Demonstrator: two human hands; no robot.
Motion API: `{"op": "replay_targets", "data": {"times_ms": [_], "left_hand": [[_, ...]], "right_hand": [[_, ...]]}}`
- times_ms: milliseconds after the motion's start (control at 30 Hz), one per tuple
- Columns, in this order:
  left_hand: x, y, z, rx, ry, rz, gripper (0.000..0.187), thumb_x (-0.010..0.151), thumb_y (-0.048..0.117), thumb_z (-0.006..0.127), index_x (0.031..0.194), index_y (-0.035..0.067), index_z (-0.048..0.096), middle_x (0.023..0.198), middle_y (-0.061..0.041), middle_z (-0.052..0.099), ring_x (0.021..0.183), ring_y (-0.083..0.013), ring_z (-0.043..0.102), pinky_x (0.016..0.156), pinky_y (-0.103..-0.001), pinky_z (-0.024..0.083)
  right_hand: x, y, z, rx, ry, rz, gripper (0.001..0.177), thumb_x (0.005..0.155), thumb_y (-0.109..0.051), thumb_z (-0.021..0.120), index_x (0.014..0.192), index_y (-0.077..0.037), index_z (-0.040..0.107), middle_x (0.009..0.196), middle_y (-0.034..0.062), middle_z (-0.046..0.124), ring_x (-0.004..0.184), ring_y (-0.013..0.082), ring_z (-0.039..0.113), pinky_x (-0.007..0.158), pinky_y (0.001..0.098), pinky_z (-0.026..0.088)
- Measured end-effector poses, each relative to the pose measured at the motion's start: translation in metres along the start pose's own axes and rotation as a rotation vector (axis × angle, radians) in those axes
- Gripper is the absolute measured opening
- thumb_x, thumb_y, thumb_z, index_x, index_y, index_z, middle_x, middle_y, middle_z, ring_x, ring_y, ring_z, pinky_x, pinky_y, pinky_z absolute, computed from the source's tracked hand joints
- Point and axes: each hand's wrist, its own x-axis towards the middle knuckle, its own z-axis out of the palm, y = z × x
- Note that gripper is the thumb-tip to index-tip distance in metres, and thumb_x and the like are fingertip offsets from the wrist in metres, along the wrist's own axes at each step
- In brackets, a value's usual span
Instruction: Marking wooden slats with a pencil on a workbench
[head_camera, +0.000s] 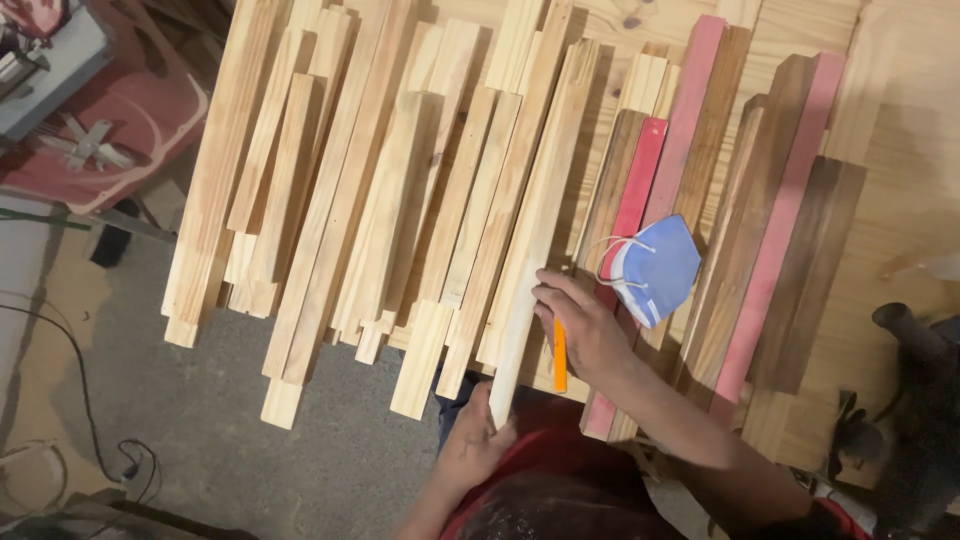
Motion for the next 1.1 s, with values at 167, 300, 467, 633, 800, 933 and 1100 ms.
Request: {"op": "replay_targets", "data": {"times_ms": [167,300,467,633,800,933,1100], "left_hand": [[0.001,0.004,-0.003,0.008,0.043,-0.002,0.031,0.097,0.018,0.064,0.123,0.008,0.050,0.079,-0.002,0.062,0.057,-0.0127,0.051,0.050,-0.030,0.043],[-0.004,0.003,-0.004,0.038,0.066,-0.106,0.075,0.091,0.025,0.080,0.149,0.007,0.036,0.068,0.003,0.046,0.060,-0.0115,0.044,0.059,-0.030,0.044],[-0.008,-0.004,-0.005,0.001,0.061,0.098,0.040,0.093,0.012,0.071,0.127,0.007,0.050,0.094,-0.005,0.069,0.075,-0.0160,0.063,0.067,-0.030,0.058],[-0.006,-0.005,-0.013,-0.497,-0.124,-0.095,0.024,0.095,0.010,0.069,0.119,0.009,0.070,0.081,-0.003,0.070,0.067,-0.0135,0.064,0.067,-0.026,0.056],[-0.004,-0.027,-0.011,-0.925,-0.223,-0.147,0.025,0.094,0.004,0.067,0.119,0.002,0.067,0.101,-0.013,0.077,0.070,-0.0158,0.063,0.066,-0.029,0.054],[-0.003,-0.034,-0.010,-0.934,-0.271,-0.133,0.025,0.098,0.003,0.062,0.123,0.003,0.063,0.105,-0.013,0.076,0.072,-0.0149,0.066,0.065,-0.027,0.056],[-0.003,-0.032,-0.005,-0.886,-0.194,-0.121,0.018,0.095,0.007,0.070,0.112,0.006,0.067,0.095,-0.009,0.074,0.067,-0.0127,0.061,0.061,-0.025,0.049]], "right_hand": [[0.000,0.012,0.008,-0.039,-0.022,-0.010,0.023,0.098,-0.001,0.061,0.120,0.008,0.061,0.138,0.0244,0.058,0.115,0.0363,0.068,0.101,0.0428,0.060],[-0.005,0.024,0.016,-0.123,-0.083,-0.026,0.027,0.099,0.002,0.058,0.125,0.011,0.058,0.142,0.0269,0.055,0.122,0.0391,0.064,0.089,0.0449,0.064],[-0.001,0.017,0.011,-0.083,-0.062,-0.053,0.030,0.094,0.011,0.058,0.123,0.011,0.058,0.141,0.0263,0.055,0.125,0.0387,0.062,0.095,0.0435,0.064],[-0.003,0.023,0.012,-0.085,-0.005,-0.180,0.036,0.092,0.018,0.048,0.124,0.006,0.060,0.135,0.0226,0.056,0.121,0.0418,0.054,0.105,0.0540,0.049],[-0.010,0.031,0.019,-0.158,-0.060,-0.090,0.029,0.098,0.005,0.056,0.126,0.006,0.061,0.141,0.0218,0.055,0.128,0.0408,0.056,0.094,0.0522,0.062],[-0.009,0.028,0.019,-0.170,-0.065,-0.104,0.025,0.098,0.006,0.053,0.122,0.008,0.060,0.138,0.0234,0.056,0.124,0.0415,0.058,0.089,0.0521,0.065],[-0.009,0.031,0.021,-0.197,-0.075,-0.103,0.029,0.097,0.008,0.052,0.124,0.008,0.061,0.139,0.0240,0.056,0.125,0.0419,0.058,0.087,0.0548,0.062]]}}
